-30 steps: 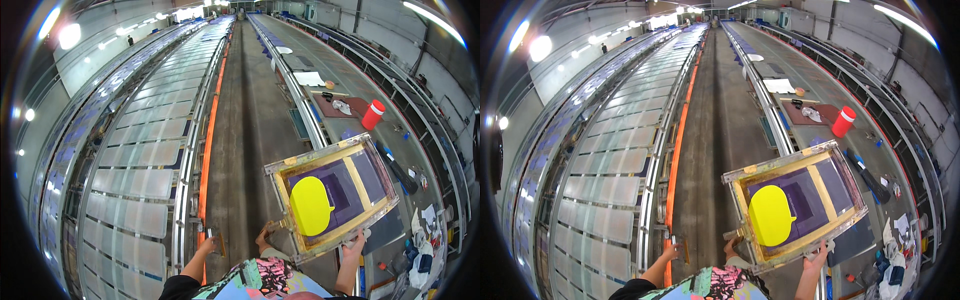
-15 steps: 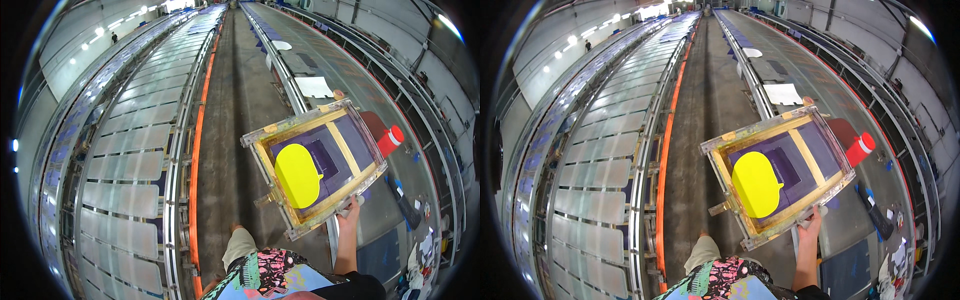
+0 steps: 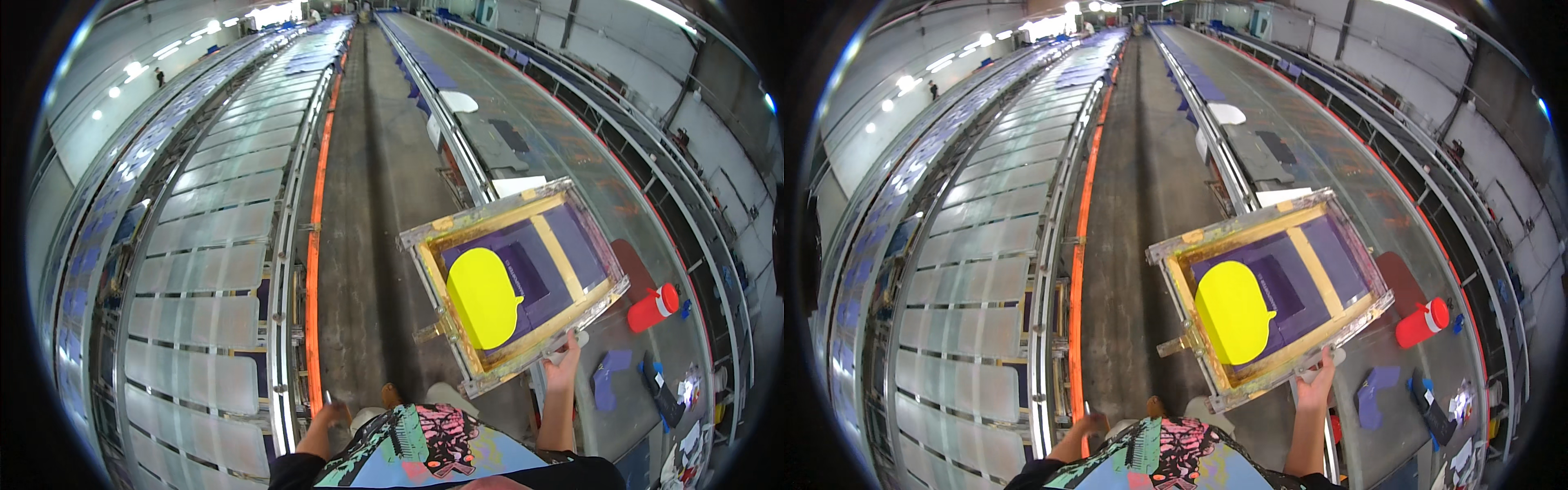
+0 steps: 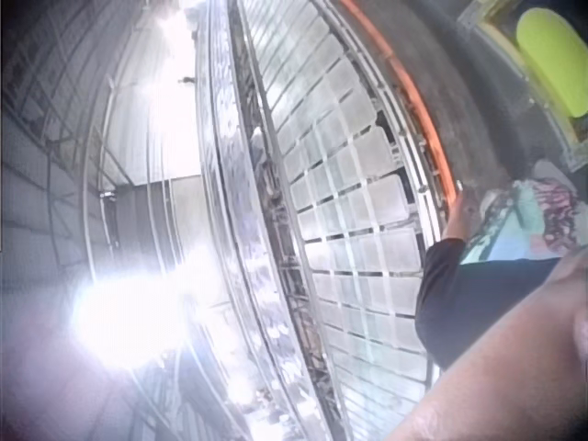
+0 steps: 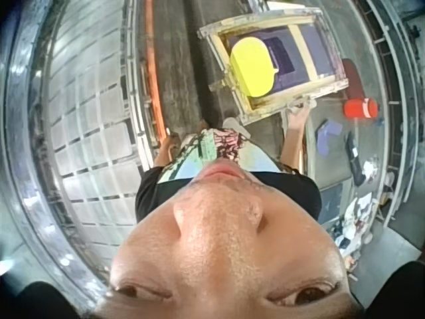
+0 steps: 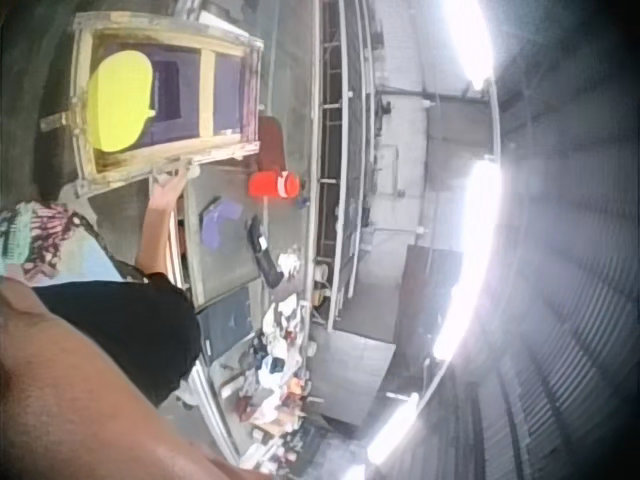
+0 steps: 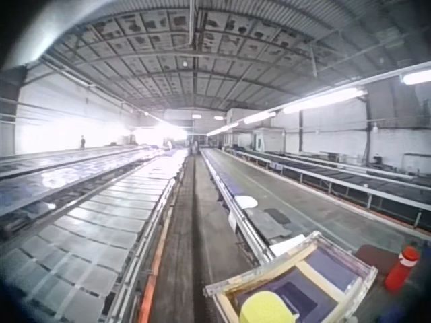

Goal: The person carries a screen printing frame with yellow ink to a conveyor line and uses a squeegee to pull ink across the mesh, printing a design onto fabric moving beneath. The person repeats the squeegee strokes multiple times to ensure even coverage.

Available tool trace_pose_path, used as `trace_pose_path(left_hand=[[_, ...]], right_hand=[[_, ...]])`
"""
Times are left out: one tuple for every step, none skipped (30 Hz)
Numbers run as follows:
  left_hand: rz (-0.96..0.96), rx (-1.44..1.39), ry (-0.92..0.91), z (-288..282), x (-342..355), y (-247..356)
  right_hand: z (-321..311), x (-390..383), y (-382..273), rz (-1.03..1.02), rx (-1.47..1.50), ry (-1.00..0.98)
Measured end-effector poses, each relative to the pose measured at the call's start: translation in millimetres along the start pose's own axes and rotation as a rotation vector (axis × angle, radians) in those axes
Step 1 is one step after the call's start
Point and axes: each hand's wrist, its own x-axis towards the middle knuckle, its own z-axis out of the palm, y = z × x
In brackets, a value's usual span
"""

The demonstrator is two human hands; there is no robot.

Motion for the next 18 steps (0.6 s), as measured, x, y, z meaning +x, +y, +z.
trace_pose_path(left_hand=[[0.025,0.061,0.070,-36.1,11.4,20.6],[0.047,0.109,0.139,-60.5,18.6,35.8],[0.069,0.088,0.180,-83.2,24.0,53.1],[0.091,0.059,0.217,-96.5,28.7,67.3],[0.112,0.028,0.255,-105.8,30.5,79.8],[0.135,-0.014,0.264,-117.6,35.2,82.0],[0.157,-0.051,0.276,-133.2,45.3,81.3],[0.179,-0.090,0.288,-146.3,53.3,79.3],[0.189,-0.070,0.299,-150.6,56.5,84.0],[0.130,-0.077,0.255,-150.2,57.6,87.5],[0.068,-0.083,0.212,-146.4,56.2,89.7],[0.004,-0.093,0.168,-143.8,51.5,89.3],[0.038,-0.191,0.111,-147.9,52.4,69.5],[-0.047,-0.135,0.027,-136.2,39.0,55.0],[-0.132,-0.091,-0.057,-120.6,24.0,45.5],[0.019,-0.103,-0.097,-102.0,11.3,56.1],[0.076,-0.076,-0.134,-99.2,6.3,62.7],[0.070,-0.042,-0.159,-110.3,-0.4,60.6]], right_hand=[[2.8,4.7,2.8,0.004,0.008,0.027],[3.1,9.0,3.4,0.007,0.025,0.031],[-1.0,11.2,4.4,0.004,0.048,0.041],[1.0,11.5,4.1,-0.002,0.063,0.050],[1.5,9.4,1.0,0.011,0.050,0.042],[3.5,10.2,4.8,0.016,0.066,0.053],[3.6,12.6,10.2,0.024,0.086,0.064],[5.4,15.7,14.9,0.033,0.105,0.074],[8.2,18.8,16.1,0.023,0.108,0.101],[12.0,22.3,16.9,0.015,0.109,0.127],[15.6,26.0,18.8,0.008,0.110,0.152],[17.9,33.1,24.0,0.000,0.142,0.162],[23.1,40.5,35.0,0.007,0.188,0.181],[21.5,42.2,37.2,-0.002,0.214,0.202],[27.2,43.1,35.3,-0.061,0.192,0.197],[40.0,57.9,29.3,-0.096,0.198,0.149],[51.9,75.0,30.3,-0.128,0.226,0.118],[62.4,68.9,42.8,-0.167,0.225,0.117]])
